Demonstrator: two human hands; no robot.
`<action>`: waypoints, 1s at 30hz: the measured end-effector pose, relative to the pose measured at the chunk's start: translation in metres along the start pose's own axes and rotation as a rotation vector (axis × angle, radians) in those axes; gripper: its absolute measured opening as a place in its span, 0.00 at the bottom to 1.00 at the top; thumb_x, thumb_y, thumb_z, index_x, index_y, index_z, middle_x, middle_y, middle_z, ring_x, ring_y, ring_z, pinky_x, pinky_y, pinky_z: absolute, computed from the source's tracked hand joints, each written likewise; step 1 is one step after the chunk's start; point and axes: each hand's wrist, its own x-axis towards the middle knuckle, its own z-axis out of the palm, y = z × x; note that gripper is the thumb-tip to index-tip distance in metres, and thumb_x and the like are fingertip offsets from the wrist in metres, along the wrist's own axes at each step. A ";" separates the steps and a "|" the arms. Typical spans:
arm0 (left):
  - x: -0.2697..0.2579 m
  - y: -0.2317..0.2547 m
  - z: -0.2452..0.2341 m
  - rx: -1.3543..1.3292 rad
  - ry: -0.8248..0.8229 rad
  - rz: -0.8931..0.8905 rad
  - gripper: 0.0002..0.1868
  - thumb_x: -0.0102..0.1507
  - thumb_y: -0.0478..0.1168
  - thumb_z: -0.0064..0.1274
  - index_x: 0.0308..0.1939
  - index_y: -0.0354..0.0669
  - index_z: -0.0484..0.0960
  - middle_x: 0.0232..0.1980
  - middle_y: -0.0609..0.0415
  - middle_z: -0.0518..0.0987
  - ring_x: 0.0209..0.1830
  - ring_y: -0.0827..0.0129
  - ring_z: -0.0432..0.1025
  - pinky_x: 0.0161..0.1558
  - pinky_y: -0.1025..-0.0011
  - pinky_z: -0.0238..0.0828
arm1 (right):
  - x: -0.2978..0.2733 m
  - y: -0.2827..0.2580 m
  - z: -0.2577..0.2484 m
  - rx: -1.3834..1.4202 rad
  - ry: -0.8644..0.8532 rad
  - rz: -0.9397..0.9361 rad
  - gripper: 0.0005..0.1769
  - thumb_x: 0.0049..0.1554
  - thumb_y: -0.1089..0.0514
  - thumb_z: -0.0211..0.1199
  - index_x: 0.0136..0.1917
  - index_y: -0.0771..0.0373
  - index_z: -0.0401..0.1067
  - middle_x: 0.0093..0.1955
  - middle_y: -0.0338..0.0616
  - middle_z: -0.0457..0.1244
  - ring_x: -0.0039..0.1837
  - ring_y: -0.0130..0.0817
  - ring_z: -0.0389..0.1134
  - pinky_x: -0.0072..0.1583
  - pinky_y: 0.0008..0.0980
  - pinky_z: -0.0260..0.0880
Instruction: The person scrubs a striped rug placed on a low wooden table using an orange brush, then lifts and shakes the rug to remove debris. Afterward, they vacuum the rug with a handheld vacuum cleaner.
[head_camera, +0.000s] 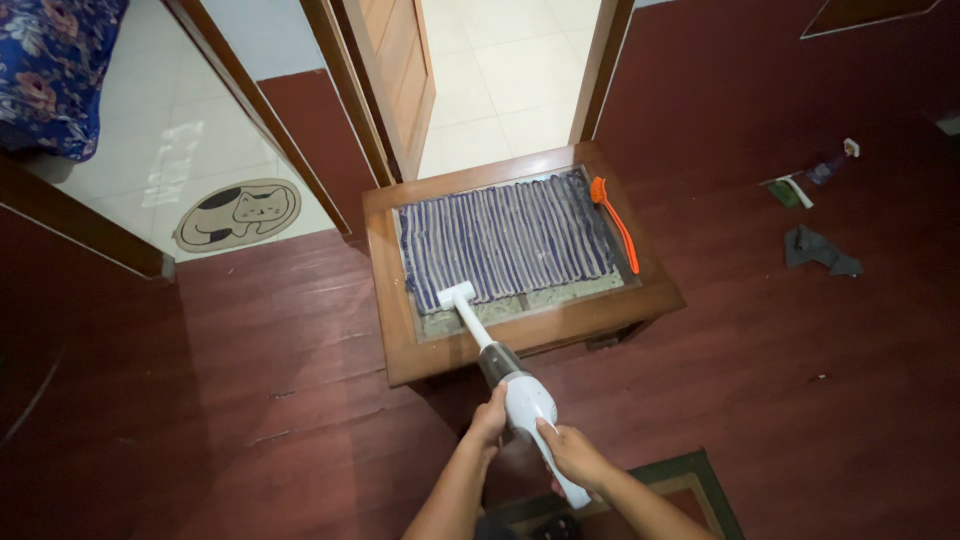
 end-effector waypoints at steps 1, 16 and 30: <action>-0.001 0.000 0.001 0.010 0.007 -0.013 0.41 0.64 0.67 0.47 0.58 0.28 0.81 0.53 0.42 0.83 0.49 0.57 0.79 0.50 0.60 0.76 | -0.001 0.001 -0.001 0.003 0.000 0.006 0.31 0.65 0.34 0.47 0.41 0.65 0.67 0.29 0.43 0.59 0.24 0.36 0.62 0.27 0.36 0.63; 0.023 0.076 0.023 0.055 -0.065 0.236 0.43 0.64 0.69 0.38 0.55 0.29 0.83 0.51 0.43 0.85 0.48 0.61 0.80 0.50 0.66 0.76 | 0.014 -0.067 0.007 -0.059 0.146 -0.230 0.28 0.64 0.39 0.50 0.37 0.66 0.66 0.25 0.45 0.60 0.22 0.37 0.65 0.26 0.38 0.64; 0.133 0.263 0.019 0.175 -0.030 0.122 0.45 0.62 0.70 0.46 0.59 0.29 0.81 0.52 0.43 0.84 0.51 0.58 0.79 0.51 0.63 0.73 | 0.158 -0.212 0.031 -0.070 0.244 -0.309 0.29 0.65 0.39 0.48 0.38 0.67 0.69 0.23 0.46 0.59 0.22 0.36 0.66 0.26 0.37 0.64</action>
